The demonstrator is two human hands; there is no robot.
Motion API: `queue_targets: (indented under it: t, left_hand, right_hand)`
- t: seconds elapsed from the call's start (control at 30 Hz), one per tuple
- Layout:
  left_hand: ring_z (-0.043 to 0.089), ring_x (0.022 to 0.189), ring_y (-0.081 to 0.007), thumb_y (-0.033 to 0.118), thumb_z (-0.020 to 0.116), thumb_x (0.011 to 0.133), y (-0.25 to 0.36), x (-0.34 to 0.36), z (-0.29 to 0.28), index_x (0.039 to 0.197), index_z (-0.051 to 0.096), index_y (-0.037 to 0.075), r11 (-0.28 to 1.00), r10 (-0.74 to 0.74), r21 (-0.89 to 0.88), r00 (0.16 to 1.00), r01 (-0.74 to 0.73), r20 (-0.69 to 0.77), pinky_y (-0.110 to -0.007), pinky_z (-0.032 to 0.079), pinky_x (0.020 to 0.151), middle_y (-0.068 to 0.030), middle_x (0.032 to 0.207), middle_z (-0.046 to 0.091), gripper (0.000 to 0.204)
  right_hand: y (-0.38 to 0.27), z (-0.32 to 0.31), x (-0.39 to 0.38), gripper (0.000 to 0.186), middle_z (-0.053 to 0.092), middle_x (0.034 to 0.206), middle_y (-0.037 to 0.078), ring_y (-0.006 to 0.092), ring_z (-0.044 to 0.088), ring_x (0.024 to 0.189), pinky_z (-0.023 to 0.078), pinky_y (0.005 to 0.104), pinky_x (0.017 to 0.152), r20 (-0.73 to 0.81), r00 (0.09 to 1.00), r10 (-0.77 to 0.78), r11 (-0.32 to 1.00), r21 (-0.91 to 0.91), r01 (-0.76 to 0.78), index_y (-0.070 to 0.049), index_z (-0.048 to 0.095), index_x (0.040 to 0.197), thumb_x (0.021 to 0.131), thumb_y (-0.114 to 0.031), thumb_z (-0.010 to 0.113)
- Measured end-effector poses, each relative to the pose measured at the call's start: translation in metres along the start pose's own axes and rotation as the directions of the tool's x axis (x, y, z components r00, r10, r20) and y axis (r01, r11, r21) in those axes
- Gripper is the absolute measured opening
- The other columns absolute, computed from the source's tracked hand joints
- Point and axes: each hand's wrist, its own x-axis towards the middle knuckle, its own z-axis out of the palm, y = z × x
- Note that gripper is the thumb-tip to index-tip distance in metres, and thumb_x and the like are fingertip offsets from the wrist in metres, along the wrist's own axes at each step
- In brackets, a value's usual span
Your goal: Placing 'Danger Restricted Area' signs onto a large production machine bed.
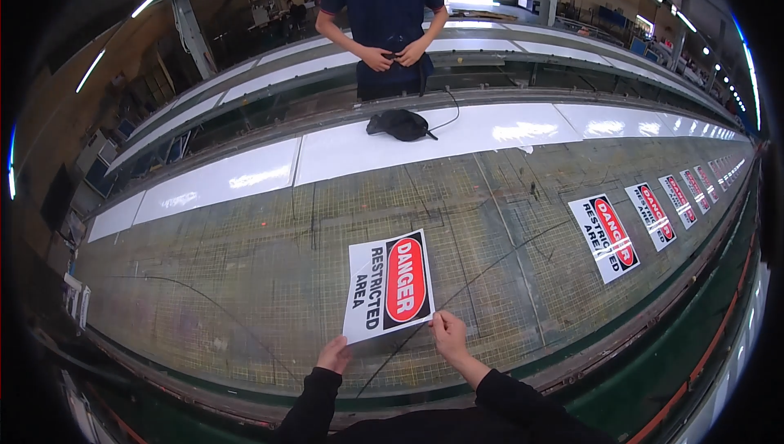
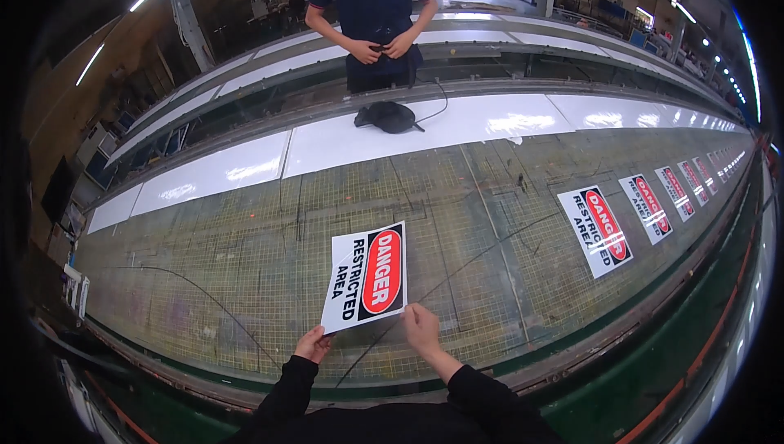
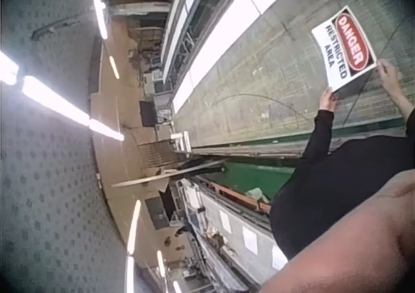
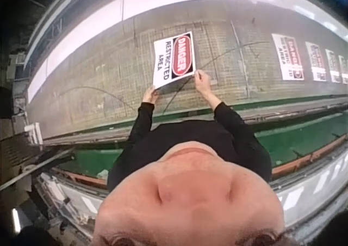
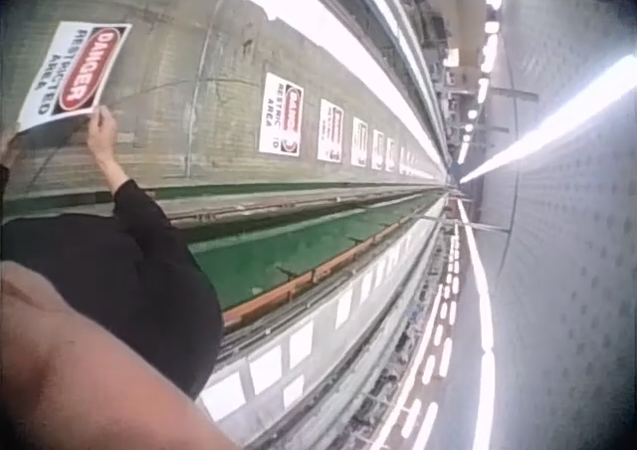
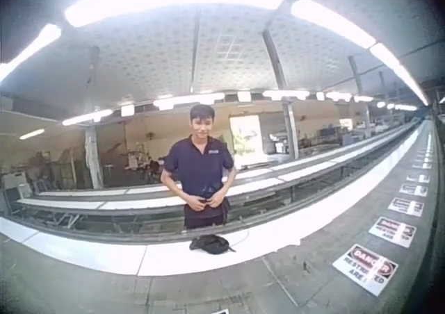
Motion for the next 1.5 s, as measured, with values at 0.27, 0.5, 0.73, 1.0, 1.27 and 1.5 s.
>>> queue_targets:
  t: [0.27, 0.5, 0.73, 1.0, 1.27, 1.5]
  left_hand:
    - [0.056, 0.084, -0.0148, 0.017, 0.054, 0.084, 0.011, -0.090, 0.009, 0.109, 0.052, 0.003, 0.998, 0.021, 0.051, 0.999, -0.022, 0.030, -0.030, 0.045, 0.071, -0.0046, 0.095, 0.059, 0.029]
    - [0.058, 0.086, -0.0155, 0.022, 0.054, 0.084, 0.022, -0.180, -0.008, 0.112, 0.048, 0.007, 0.961, 0.268, -0.057, 0.962, -0.271, -0.053, -0.031, 0.047, 0.074, -0.0044, 0.098, 0.059, 0.032]
    - [0.056, 0.075, -0.0127, 0.026, 0.050, 0.085, -0.039, -0.272, -0.051, 0.106, 0.052, 0.007, 0.958, 0.283, 0.037, 0.920, -0.284, -0.272, -0.028, 0.047, 0.064, -0.0019, 0.087, 0.060, 0.028]
    - [0.048, 0.103, -0.0259, 0.044, 0.050, 0.082, -0.121, -0.261, -0.119, 0.117, 0.048, 0.008, 0.994, 0.112, 0.093, 0.482, -0.063, -0.869, -0.040, 0.038, 0.083, -0.0118, 0.113, 0.052, 0.050]
    - [0.044, 0.106, -0.0304, 0.028, 0.057, 0.080, -0.106, -0.197, 0.038, 0.113, 0.049, 0.003, 0.357, 0.930, 0.929, -0.129, 0.094, -0.344, -0.040, 0.031, 0.093, -0.0142, 0.112, 0.051, 0.043]
    - [0.047, 0.106, -0.0243, 0.015, 0.053, 0.084, -0.128, -0.055, 0.196, 0.112, 0.046, -0.005, 0.447, 0.887, 0.693, 0.384, -0.566, -0.258, -0.034, 0.034, 0.093, -0.0169, 0.113, 0.050, 0.035]
  right_hand:
    - [-0.065, -0.011, -0.046, 0.027, 0.047, 0.058, 0.001, 0.0065, 0.044, 0.051, 0.036, 0.0212, 0.048, 0.254, 0.963, -0.087, 0.995, 0.073, 0.070, -0.002, 0.050, 0.073, 0.091, -0.019, 0.039]
    - [-0.047, -0.004, -0.118, 0.026, 0.047, 0.058, 0.001, 0.0073, 0.045, 0.053, 0.036, 0.0219, 0.051, 0.574, 0.815, 0.074, 0.959, 0.184, -0.216, -0.002, 0.051, 0.080, 0.091, -0.021, 0.038]
    - [-0.064, -0.081, -0.166, 0.013, 0.052, 0.067, 0.001, 0.0060, 0.049, 0.060, 0.041, 0.0214, 0.056, 0.695, 0.689, 0.204, 0.978, -0.106, -0.182, -0.002, 0.051, 0.089, 0.088, -0.014, 0.047]
    - [-0.080, -0.242, -0.206, 0.012, 0.053, 0.063, 0.002, 0.0078, 0.052, 0.059, 0.041, 0.0213, 0.054, 0.408, 0.901, 0.144, 0.989, -0.047, -0.137, -0.002, 0.050, 0.082, 0.086, -0.013, 0.049]
    - [-0.067, -0.380, -0.259, 0.020, 0.051, 0.061, 0.002, 0.0082, 0.048, 0.053, 0.037, 0.0196, 0.049, 0.014, 0.989, 0.147, 0.987, 0.060, -0.147, -0.004, 0.047, 0.075, 0.089, -0.017, 0.043]
    - [-0.064, -0.424, -0.200, 0.021, 0.054, 0.064, 0.003, 0.0087, 0.052, 0.058, 0.041, 0.0216, 0.054, 0.021, 0.992, 0.123, 0.977, -0.177, -0.118, 0.000, 0.053, 0.074, 0.087, -0.015, 0.047]
